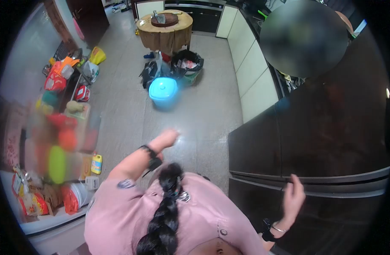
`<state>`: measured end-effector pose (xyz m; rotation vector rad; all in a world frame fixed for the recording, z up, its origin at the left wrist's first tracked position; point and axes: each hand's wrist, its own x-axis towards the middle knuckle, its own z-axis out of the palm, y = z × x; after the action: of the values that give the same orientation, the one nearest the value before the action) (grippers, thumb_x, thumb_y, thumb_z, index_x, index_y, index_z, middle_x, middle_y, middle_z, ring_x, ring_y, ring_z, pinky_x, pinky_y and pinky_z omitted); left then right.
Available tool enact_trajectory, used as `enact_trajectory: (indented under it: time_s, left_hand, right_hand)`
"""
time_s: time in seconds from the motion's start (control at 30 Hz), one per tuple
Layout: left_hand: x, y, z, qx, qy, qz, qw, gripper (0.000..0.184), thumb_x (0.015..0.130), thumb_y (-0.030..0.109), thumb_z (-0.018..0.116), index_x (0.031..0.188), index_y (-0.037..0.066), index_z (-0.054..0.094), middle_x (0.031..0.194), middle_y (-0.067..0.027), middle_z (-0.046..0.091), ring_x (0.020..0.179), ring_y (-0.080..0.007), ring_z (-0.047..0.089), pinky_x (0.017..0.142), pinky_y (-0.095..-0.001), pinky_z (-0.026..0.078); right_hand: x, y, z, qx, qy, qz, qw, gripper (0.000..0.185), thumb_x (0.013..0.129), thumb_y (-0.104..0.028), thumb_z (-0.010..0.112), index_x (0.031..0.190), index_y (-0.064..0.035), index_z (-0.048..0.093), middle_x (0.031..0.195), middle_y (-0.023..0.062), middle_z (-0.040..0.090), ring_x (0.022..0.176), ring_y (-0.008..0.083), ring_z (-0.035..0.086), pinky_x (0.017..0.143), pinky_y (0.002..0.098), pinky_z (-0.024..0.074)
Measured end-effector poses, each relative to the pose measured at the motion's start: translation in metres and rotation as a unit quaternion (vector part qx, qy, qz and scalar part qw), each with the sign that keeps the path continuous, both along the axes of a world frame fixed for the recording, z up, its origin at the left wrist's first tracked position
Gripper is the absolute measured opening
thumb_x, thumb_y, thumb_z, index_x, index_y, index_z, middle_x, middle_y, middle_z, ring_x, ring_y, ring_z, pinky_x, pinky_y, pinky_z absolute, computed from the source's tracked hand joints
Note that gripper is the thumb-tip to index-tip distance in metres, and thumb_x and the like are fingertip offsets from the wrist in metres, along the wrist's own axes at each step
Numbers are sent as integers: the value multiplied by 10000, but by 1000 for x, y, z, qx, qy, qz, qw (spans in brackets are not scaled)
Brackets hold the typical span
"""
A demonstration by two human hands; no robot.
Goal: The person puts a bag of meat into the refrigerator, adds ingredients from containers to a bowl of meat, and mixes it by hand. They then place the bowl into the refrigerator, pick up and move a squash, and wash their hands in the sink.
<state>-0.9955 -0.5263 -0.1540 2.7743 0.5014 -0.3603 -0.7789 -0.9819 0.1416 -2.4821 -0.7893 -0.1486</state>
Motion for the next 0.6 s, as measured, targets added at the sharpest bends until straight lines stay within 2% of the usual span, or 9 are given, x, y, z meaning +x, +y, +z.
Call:
enact_trajectory:
  time_s: [0.1,0.13,0.17,0.3,0.37,0.47,0.5,0.57,0.6]
  left_hand:
    - [-131,39,8,7,-12,195,981,294,785,130,584,1069,61,622,972,-191,644,938,-373,602,803,-487,481]
    - [-170,50,-6,5,7,240,971,295,791,154,585,1068,57,622,1009,-195,643,958,-380,598,816,-484,480]
    - [-195,49,9,20,68,273,959,311,791,96,554,1093,81,626,1058,-186,639,987,-349,609,830,-464,493]
    - [-305,42,-14,-38,-13,379,924,325,771,206,625,1068,82,667,966,-211,657,934,-364,623,857,-443,494]
    - [-348,38,-28,-79,21,408,909,334,791,240,613,1078,79,668,972,-215,655,928,-375,622,870,-444,488]
    - [-425,41,-122,-140,65,471,869,339,809,271,592,1069,68,670,987,-218,653,943,-384,617,874,-450,484]
    - [-438,36,-104,-142,67,489,858,339,809,271,592,1069,68,670,987,-218,653,943,-384,617,874,-450,484]
    - [-437,32,-27,-163,46,478,862,370,818,290,581,1094,55,655,1049,-220,640,1003,-386,599,899,-444,473]
    - [-447,36,-33,-150,42,487,859,374,815,275,579,1104,48,647,1076,-221,631,1032,-382,588,907,-443,468]
  right_hand:
    - [-8,82,-15,-94,47,153,983,319,819,-62,598,1131,5,600,1069,200,627,981,350,589,872,403,465]
    - [-10,110,-18,-96,36,204,974,324,817,-67,604,1130,16,595,1060,199,632,982,349,589,872,404,466]
    - [-13,139,-18,-98,26,253,962,331,814,-73,610,1129,27,589,1050,198,636,983,348,588,872,404,466]
    - [-45,254,15,-85,35,369,925,373,821,-106,632,1162,24,556,1097,187,618,1006,336,581,883,395,466]
    - [-67,305,30,-55,4,445,894,389,827,-120,639,1180,14,543,1116,180,610,1014,332,579,886,392,467]
    - [-106,370,64,-36,1,521,853,400,822,-101,643,1193,5,537,1135,174,604,1037,329,576,892,392,468]
    - [-119,387,73,-31,4,545,838,405,823,-100,640,1199,4,532,1141,171,602,1041,329,575,891,393,470]
    - [-135,418,83,-15,28,590,807,428,814,-90,643,1217,12,539,1158,178,603,1057,327,580,904,380,467]
    - [-139,431,85,-5,98,626,774,440,804,-81,645,1219,22,543,1165,177,609,1063,317,587,907,373,465]
